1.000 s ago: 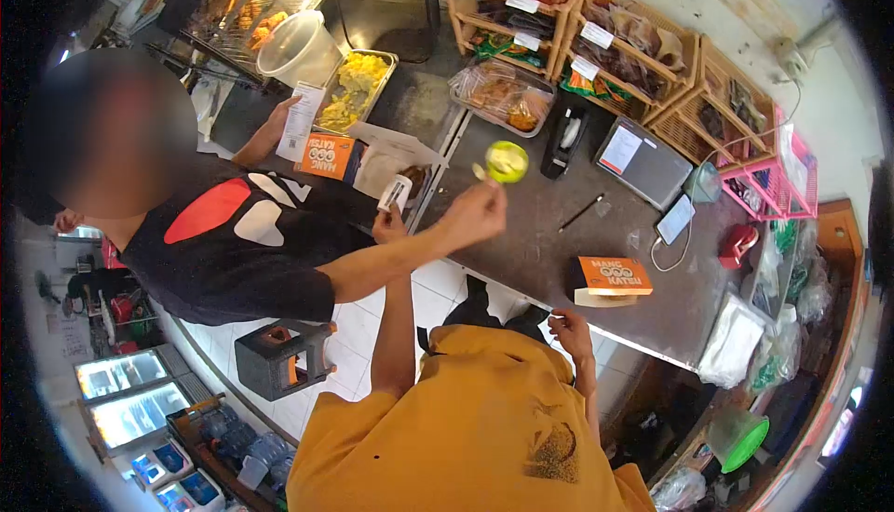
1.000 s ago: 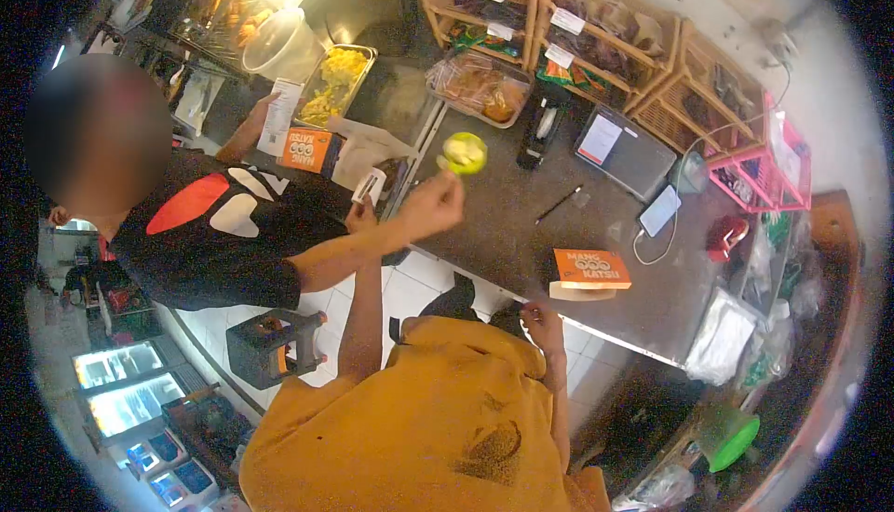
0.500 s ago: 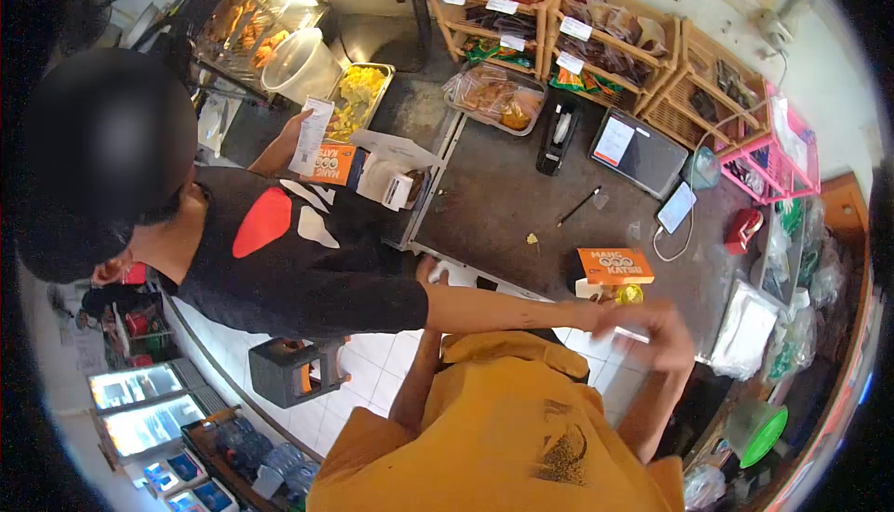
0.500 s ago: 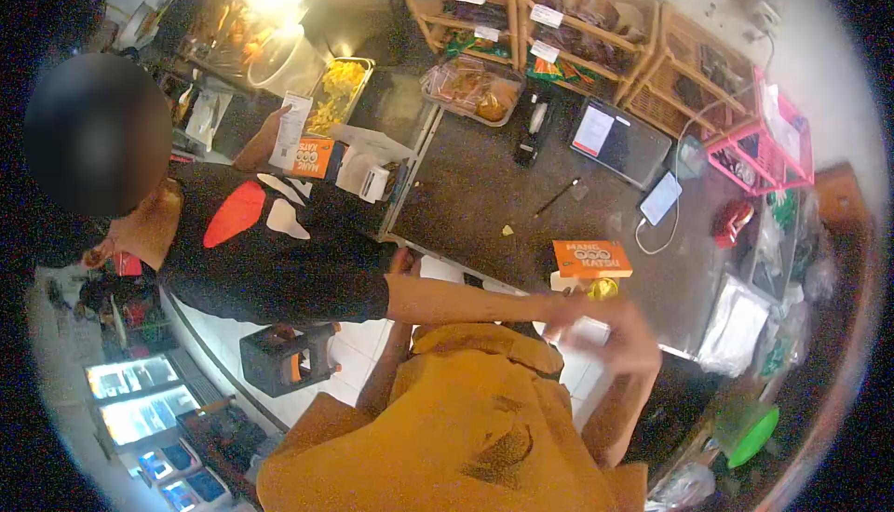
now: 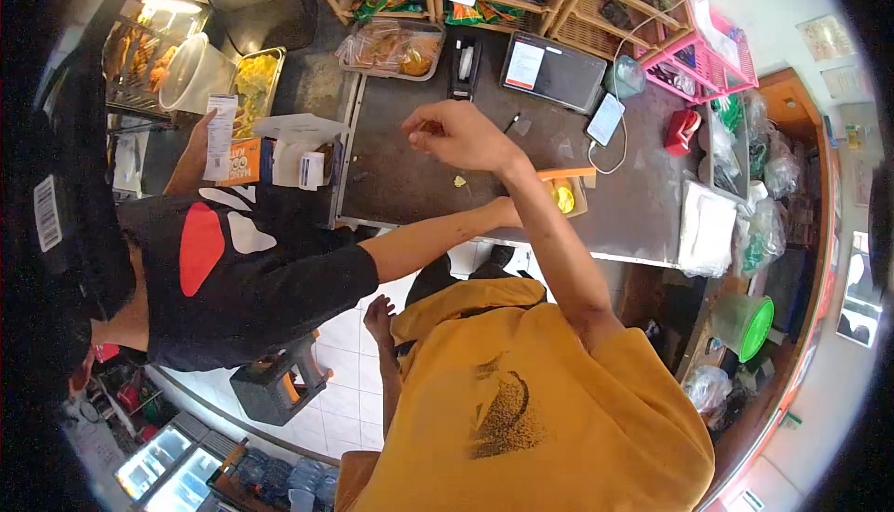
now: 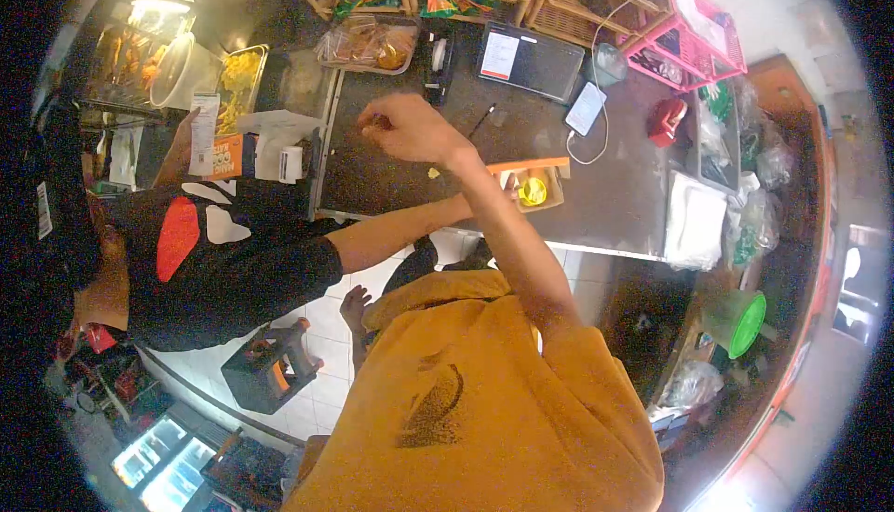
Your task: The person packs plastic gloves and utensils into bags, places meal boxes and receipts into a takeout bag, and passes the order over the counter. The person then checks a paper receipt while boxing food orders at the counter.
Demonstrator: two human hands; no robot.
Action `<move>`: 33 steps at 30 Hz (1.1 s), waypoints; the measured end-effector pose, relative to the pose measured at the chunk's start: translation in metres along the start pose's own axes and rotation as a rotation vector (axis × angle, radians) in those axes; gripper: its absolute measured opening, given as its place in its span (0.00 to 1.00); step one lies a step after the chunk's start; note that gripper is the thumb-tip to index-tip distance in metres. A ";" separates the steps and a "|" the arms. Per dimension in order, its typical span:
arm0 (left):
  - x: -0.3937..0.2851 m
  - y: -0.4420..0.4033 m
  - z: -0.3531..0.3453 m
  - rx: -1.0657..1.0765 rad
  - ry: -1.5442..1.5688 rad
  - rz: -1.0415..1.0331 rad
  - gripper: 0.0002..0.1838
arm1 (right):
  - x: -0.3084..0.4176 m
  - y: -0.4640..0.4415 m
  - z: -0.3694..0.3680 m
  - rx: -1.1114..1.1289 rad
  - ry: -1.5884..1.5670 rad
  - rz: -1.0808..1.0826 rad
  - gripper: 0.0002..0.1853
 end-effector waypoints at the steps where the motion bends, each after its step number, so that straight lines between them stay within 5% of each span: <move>1: 0.026 -0.014 0.015 0.043 -0.050 -0.024 0.20 | -0.008 0.000 -0.004 0.018 -0.151 -0.077 0.16; 3: -0.038 -0.005 -0.071 0.145 -0.209 -0.095 0.20 | -0.018 -0.009 -0.013 0.061 -0.463 -0.206 0.17; 6: -0.140 -0.001 -0.244 0.313 -0.440 -0.291 0.19 | -0.022 -0.043 -0.021 -0.090 -0.464 -0.251 0.20; 8: -0.168 0.000 -0.292 0.388 -0.499 -0.366 0.18 | -0.030 -0.075 -0.044 -0.029 -0.547 -0.273 0.24; 16: -0.165 0.011 -0.176 0.180 -0.434 -0.322 0.16 | -0.033 -0.154 -0.139 0.054 -0.987 -0.422 0.18; 23: -0.228 -0.020 -0.272 0.326 -0.533 -0.459 0.14 | -0.035 -0.176 -0.191 -0.045 -0.972 -0.509 0.22; 26: -0.231 -0.028 -0.277 0.341 -0.517 -0.438 0.13 | -0.008 -0.173 -0.181 -0.162 -0.921 -0.384 0.22; 30: -0.169 -0.029 -0.190 0.200 -0.359 -0.267 0.12 | -0.084 -0.183 -0.223 -0.370 -0.888 -0.420 0.18; 33: -0.041 -0.041 -0.061 -0.011 -0.125 -0.004 0.12 | -0.069 -0.153 -0.193 -0.519 -0.600 -0.374 0.17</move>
Point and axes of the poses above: each hand's wrist, its own y-axis away from the middle knuckle, its own z-axis out of the back of the hand, x = y × z, the point moved 4 cm from there along -y, towards the middle knuckle, and after that the axes turned 11 degrees about z, right-handed, at the moved point
